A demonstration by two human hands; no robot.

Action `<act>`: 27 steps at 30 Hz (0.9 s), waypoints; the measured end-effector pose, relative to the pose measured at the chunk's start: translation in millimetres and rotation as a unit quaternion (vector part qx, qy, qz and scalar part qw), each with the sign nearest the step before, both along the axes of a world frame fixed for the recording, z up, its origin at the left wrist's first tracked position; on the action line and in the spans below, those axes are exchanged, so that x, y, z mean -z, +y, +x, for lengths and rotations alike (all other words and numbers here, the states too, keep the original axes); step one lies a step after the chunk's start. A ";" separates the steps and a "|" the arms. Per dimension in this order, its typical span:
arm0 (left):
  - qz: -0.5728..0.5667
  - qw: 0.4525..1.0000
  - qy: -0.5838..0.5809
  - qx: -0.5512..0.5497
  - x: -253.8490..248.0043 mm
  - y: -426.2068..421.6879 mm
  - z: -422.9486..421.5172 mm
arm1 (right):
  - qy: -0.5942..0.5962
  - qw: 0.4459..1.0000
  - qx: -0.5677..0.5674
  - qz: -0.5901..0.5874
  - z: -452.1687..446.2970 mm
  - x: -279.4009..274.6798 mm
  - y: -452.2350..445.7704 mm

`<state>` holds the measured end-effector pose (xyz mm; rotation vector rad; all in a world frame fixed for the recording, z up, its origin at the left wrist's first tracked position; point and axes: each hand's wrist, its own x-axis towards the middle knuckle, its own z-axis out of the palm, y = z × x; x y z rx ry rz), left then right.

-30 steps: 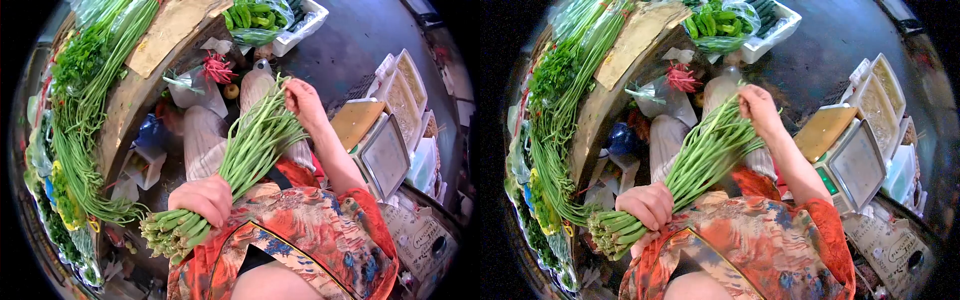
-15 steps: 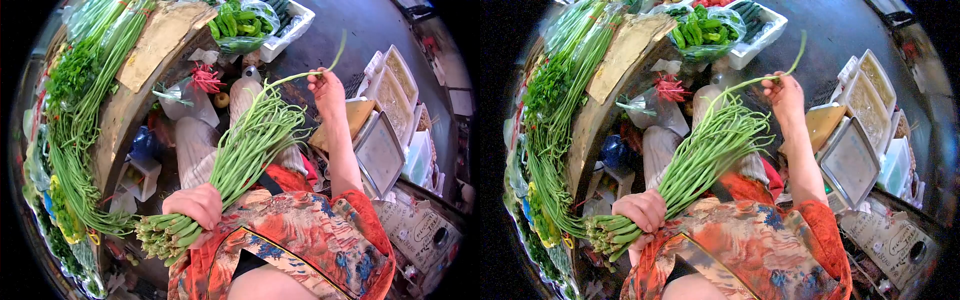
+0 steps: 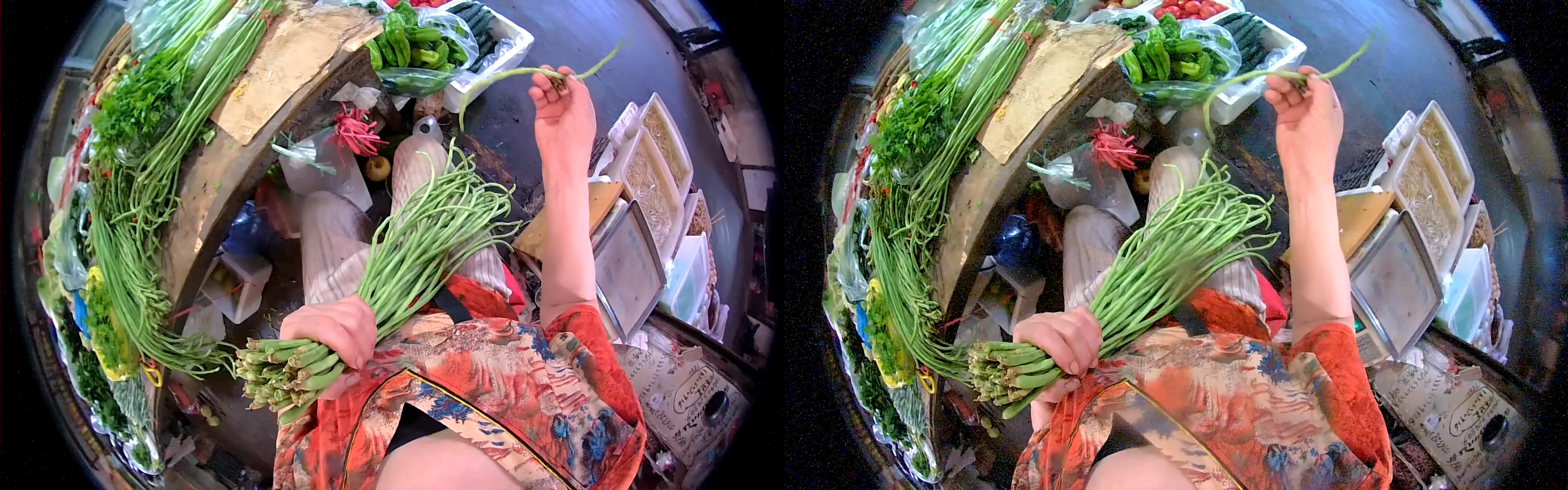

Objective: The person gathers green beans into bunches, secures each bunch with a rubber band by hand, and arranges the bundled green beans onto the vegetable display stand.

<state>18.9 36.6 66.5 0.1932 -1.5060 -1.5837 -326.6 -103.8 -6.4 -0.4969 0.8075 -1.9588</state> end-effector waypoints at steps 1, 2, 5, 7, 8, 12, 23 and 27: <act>0.005 1.000 -0.003 -0.003 -0.1 0.3 0.4 | 0.000 1.000 0.000 -0.011 8.4 -5.3 -3.3; 0.010 1.000 -0.007 -0.007 -0.1 0.5 0.8 | 0.000 1.000 -0.002 -0.011 16.9 -11.2 -6.6; -0.004 1.000 -0.007 -0.001 -1.1 -2.0 0.2 | 0.069 0.997 -0.024 -0.028 44.6 -20.5 -15.4; 0.019 1.000 -0.007 0.002 -4.1 -0.5 1.7 | 0.142 0.988 -0.060 0.006 66.5 -14.0 -21.6; 0.043 0.999 -0.005 0.007 -5.1 0.1 2.2 | 0.177 0.980 -0.081 0.028 76.7 -3.8 -25.5; 0.037 0.999 -0.002 0.000 -4.6 2.0 2.7 | 0.472 0.820 -0.265 0.186 97.2 91.3 -43.7; 0.020 1.000 -0.017 0.004 0.1 -9.2 9.5 | 0.296 0.886 -0.298 0.198 59.2 90.1 12.9; 0.082 0.996 -0.003 -0.030 -0.7 -1.1 9.3 | 0.264 0.909 -0.260 0.193 34.9 81.1 38.7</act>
